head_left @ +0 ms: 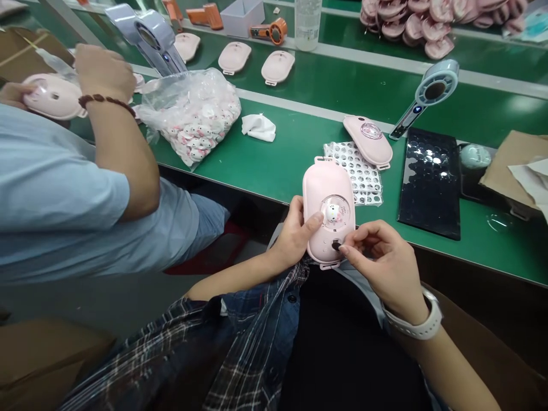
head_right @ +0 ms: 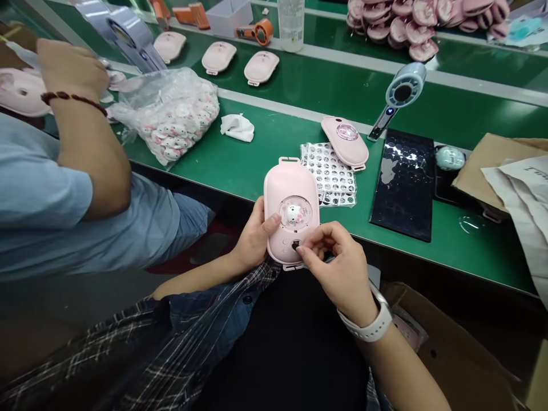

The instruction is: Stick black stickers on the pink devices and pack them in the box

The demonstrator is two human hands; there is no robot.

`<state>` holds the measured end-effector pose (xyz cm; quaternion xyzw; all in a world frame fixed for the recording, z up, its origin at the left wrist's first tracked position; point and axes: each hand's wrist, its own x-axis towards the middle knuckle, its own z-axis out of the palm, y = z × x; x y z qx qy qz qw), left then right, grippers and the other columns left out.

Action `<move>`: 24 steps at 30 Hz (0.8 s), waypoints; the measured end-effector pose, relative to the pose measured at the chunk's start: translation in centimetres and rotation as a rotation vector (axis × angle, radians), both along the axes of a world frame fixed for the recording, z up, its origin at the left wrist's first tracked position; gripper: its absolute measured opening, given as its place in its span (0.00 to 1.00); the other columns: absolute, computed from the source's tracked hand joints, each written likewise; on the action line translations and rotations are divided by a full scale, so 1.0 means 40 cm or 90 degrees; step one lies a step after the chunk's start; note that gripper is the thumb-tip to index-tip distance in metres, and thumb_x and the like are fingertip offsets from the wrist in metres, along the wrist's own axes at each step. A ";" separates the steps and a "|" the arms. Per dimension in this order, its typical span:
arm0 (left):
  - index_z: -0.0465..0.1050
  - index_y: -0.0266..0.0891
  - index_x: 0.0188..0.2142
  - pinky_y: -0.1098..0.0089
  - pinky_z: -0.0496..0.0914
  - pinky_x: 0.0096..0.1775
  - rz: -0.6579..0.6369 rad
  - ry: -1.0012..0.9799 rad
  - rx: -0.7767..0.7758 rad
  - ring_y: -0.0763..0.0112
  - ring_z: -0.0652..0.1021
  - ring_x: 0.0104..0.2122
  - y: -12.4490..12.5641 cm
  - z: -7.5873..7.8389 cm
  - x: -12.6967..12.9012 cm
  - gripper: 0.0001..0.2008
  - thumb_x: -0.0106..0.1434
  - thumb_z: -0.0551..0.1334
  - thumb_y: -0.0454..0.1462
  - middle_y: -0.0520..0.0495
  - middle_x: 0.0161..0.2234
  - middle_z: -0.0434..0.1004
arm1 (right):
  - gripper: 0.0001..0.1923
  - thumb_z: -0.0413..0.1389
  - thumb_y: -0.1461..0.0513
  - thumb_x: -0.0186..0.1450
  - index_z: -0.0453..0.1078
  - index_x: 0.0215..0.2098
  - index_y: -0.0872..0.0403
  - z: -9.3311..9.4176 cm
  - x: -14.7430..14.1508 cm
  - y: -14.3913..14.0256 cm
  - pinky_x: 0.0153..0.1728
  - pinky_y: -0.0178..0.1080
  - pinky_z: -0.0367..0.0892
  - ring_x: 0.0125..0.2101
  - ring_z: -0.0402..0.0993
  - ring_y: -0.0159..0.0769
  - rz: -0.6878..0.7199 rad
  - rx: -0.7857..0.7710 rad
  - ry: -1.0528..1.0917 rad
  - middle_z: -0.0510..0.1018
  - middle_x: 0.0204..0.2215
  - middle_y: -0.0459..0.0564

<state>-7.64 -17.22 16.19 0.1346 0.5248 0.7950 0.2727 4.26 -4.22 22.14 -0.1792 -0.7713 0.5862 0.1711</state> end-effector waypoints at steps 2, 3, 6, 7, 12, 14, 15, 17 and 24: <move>0.66 0.42 0.47 0.65 0.71 0.46 0.001 0.002 0.000 0.64 0.76 0.44 0.000 -0.001 0.000 0.26 0.61 0.72 0.53 0.48 0.43 0.74 | 0.11 0.68 0.60 0.61 0.70 0.32 0.52 0.001 -0.002 -0.001 0.25 0.34 0.71 0.25 0.74 0.32 -0.004 0.010 0.000 0.80 0.28 0.46; 0.66 0.42 0.47 0.65 0.71 0.46 0.001 0.002 -0.001 0.64 0.76 0.44 0.000 -0.001 0.000 0.26 0.61 0.72 0.53 0.48 0.43 0.74 | 0.11 0.68 0.60 0.61 0.70 0.32 0.52 0.002 -0.004 -0.002 0.25 0.34 0.71 0.25 0.74 0.32 -0.006 0.014 -0.001 0.80 0.27 0.47; 0.66 0.42 0.46 0.65 0.70 0.46 0.005 -0.001 -0.007 0.64 0.75 0.44 0.000 0.003 0.001 0.26 0.60 0.73 0.53 0.48 0.44 0.74 | 0.12 0.68 0.58 0.61 0.70 0.32 0.52 0.004 -0.005 -0.001 0.25 0.35 0.71 0.25 0.75 0.33 -0.004 0.020 -0.011 0.80 0.28 0.48; 0.66 0.42 0.46 0.65 0.70 0.46 0.005 -0.001 -0.010 0.64 0.75 0.44 0.000 0.005 0.002 0.26 0.59 0.73 0.53 0.48 0.45 0.74 | 0.12 0.68 0.58 0.61 0.70 0.32 0.52 0.005 -0.005 0.000 0.25 0.35 0.71 0.25 0.75 0.33 -0.001 0.022 -0.015 0.80 0.28 0.48; 0.65 0.41 0.44 0.65 0.69 0.46 0.013 0.019 -0.030 0.65 0.74 0.42 0.001 0.005 0.002 0.25 0.60 0.72 0.53 0.48 0.42 0.73 | 0.11 0.67 0.58 0.62 0.70 0.31 0.51 0.001 -0.001 -0.004 0.24 0.35 0.71 0.26 0.76 0.34 0.002 0.039 -0.016 0.81 0.28 0.48; 0.65 0.42 0.43 0.65 0.69 0.45 0.021 0.025 -0.035 0.66 0.74 0.41 0.000 0.003 0.003 0.24 0.61 0.72 0.53 0.49 0.41 0.73 | 0.10 0.66 0.58 0.63 0.70 0.31 0.51 -0.004 0.000 -0.009 0.25 0.35 0.71 0.26 0.76 0.34 -0.003 0.067 -0.015 0.80 0.28 0.48; 0.65 0.42 0.43 0.66 0.68 0.44 0.026 0.029 -0.036 0.66 0.73 0.40 0.000 0.002 0.003 0.24 0.61 0.72 0.53 0.50 0.40 0.72 | 0.09 0.66 0.59 0.63 0.70 0.31 0.51 -0.006 0.001 -0.011 0.25 0.35 0.71 0.27 0.76 0.34 -0.006 0.084 -0.014 0.80 0.28 0.47; 0.65 0.42 0.43 0.66 0.68 0.44 0.036 0.042 -0.037 0.66 0.73 0.40 0.000 0.003 0.005 0.24 0.61 0.71 0.53 0.50 0.39 0.71 | 0.08 0.65 0.60 0.64 0.70 0.31 0.51 -0.010 0.001 -0.014 0.26 0.35 0.71 0.27 0.76 0.34 -0.011 0.117 -0.011 0.80 0.28 0.47; 0.65 0.42 0.42 0.65 0.66 0.42 0.055 0.108 -0.065 0.66 0.71 0.38 -0.001 0.010 0.013 0.25 0.60 0.71 0.55 0.51 0.38 0.70 | 0.07 0.63 0.62 0.65 0.68 0.32 0.50 -0.017 0.003 -0.021 0.28 0.35 0.70 0.26 0.73 0.32 -0.031 0.198 -0.008 0.77 0.27 0.44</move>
